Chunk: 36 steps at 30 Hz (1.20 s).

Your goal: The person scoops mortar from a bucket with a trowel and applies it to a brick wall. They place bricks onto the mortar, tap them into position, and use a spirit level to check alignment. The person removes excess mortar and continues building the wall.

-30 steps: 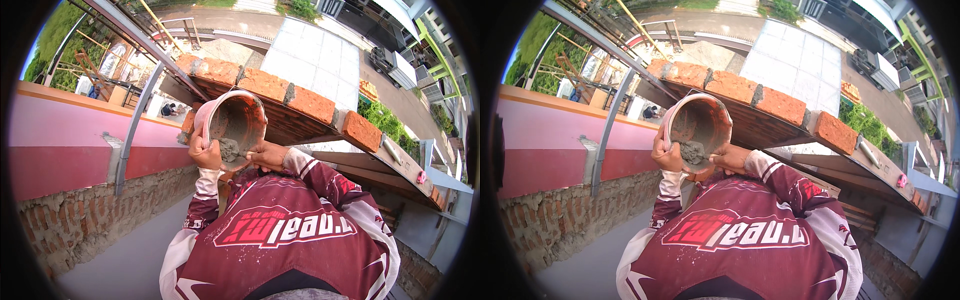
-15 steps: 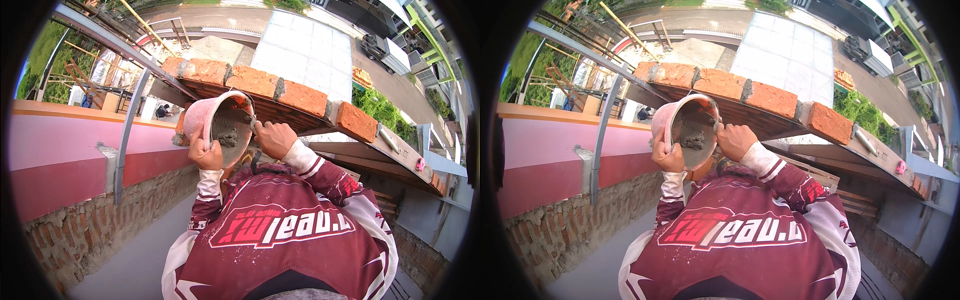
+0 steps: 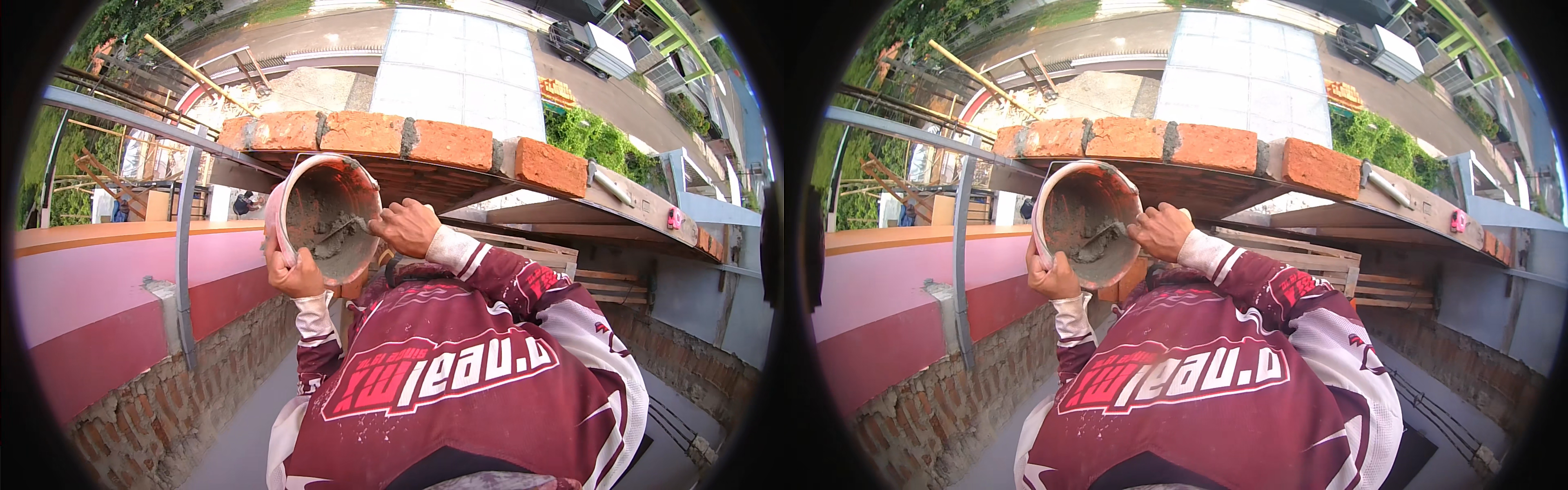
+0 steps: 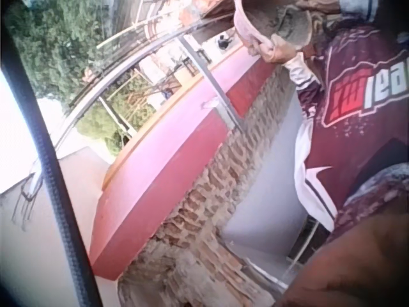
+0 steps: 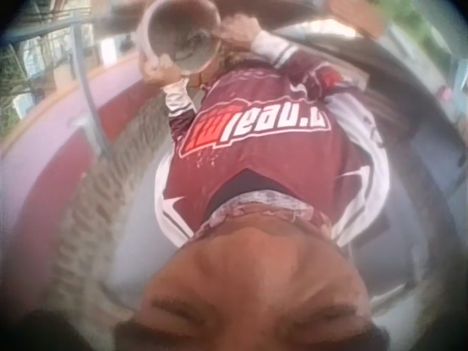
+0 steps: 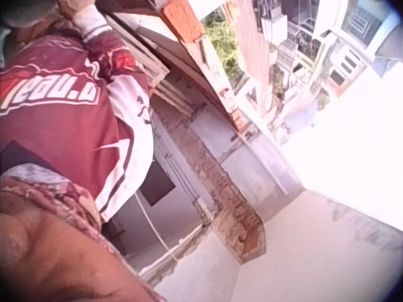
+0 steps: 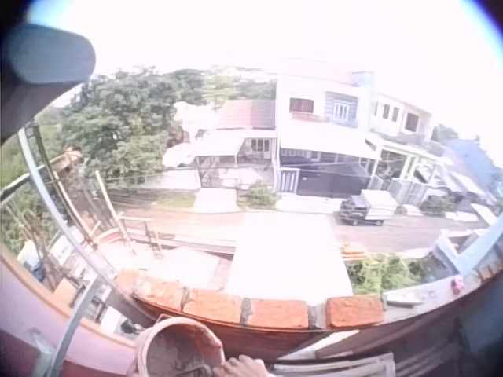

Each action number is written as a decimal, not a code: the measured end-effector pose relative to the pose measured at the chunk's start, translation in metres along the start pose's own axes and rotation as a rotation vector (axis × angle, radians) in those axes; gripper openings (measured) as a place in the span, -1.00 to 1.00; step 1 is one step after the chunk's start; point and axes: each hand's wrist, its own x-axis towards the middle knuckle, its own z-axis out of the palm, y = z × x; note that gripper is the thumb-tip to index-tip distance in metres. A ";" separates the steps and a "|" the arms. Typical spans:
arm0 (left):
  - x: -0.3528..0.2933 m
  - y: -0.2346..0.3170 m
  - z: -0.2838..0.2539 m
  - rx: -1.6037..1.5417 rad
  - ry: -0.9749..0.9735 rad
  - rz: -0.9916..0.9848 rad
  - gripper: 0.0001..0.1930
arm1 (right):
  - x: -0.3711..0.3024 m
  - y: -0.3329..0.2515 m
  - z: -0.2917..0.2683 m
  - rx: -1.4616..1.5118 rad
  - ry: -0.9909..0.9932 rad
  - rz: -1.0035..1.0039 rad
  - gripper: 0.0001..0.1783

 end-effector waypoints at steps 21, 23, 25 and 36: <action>-0.027 -0.032 0.009 -0.333 -0.036 -0.446 -0.69 | -0.040 -0.005 -0.028 1.326 -0.507 0.460 -0.64; -0.030 -0.041 0.009 -0.444 -0.034 -0.591 -0.62 | -0.053 0.001 -0.041 1.359 -0.509 0.518 -0.66; -0.036 -0.045 0.010 -0.497 0.057 -0.643 -0.59 | -0.072 0.010 -0.040 1.376 -0.408 0.524 -0.65; -0.040 -0.107 -0.020 -0.232 0.141 -0.803 -0.86 | -0.194 0.036 -0.100 1.127 0.270 1.153 -0.67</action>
